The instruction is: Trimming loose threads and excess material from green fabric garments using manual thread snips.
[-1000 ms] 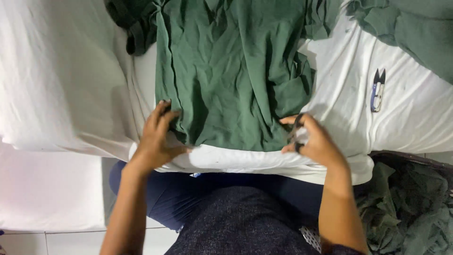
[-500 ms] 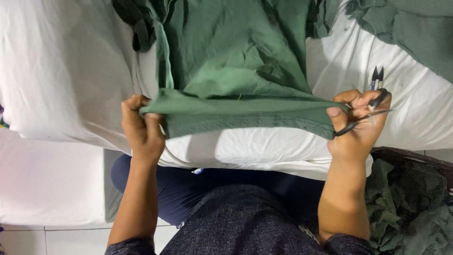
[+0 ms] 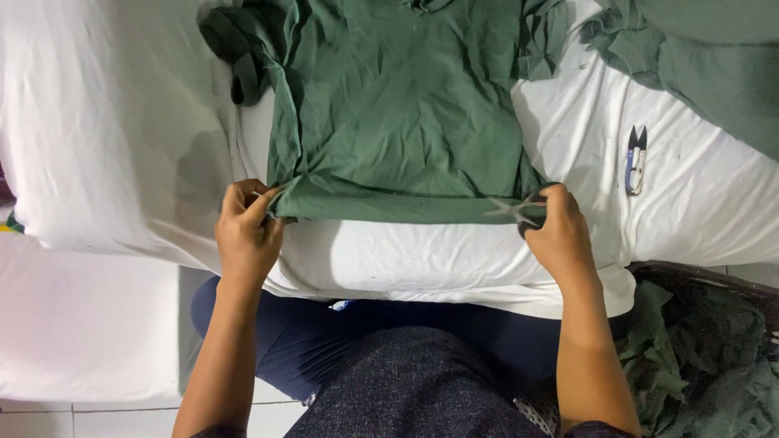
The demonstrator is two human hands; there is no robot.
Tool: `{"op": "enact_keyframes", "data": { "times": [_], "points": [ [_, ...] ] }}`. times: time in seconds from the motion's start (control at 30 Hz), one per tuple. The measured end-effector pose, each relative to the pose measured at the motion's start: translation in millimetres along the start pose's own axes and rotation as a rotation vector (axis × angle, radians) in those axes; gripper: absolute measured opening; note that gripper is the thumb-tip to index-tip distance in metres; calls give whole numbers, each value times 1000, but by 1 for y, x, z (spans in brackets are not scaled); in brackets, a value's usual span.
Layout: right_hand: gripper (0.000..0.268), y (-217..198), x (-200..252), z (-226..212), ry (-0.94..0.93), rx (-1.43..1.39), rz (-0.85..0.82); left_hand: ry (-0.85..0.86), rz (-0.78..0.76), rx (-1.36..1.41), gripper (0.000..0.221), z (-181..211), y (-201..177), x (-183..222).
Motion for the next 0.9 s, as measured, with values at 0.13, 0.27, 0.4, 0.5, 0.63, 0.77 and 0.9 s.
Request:
{"op": "enact_keyframes", "data": {
  "times": [0.13,0.27,0.4,0.5,0.63,0.77,0.9],
  "points": [
    [40,-17,-4,0,64,-337,138,7,171,267,27,14,-25,-16],
    [41,-19,-9,20,-33,-818,176,-31,263,392,24,-1,-40,-12],
    [65,-56,-4,-22,-270,-743,51,-374,426,770,18,-47,-46,-1],
    [56,-61,-9,-54,-350,-271,203,-486,489,971,21,-18,-61,-20],
    [32,-47,-40,-16,-233,-4,713,-687,373,1104,22,-50,-18,-23],
    [52,-43,-106,11,-117,-176,712,-765,245,1157,29,-36,-24,-66],
    [59,-77,-192,57,-152,-880,657,-624,256,1552,35,-41,-64,-134]
  ]
}}
Point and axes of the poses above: each hand's wrist, its own x-axis away from the middle knuckle, its own y-axis out of the palm, z = x × y, the point moved 7 cm from there along -x, towards the middle knuckle, and after that the axes turned 1 degree about -z, right-handed, at the moved point
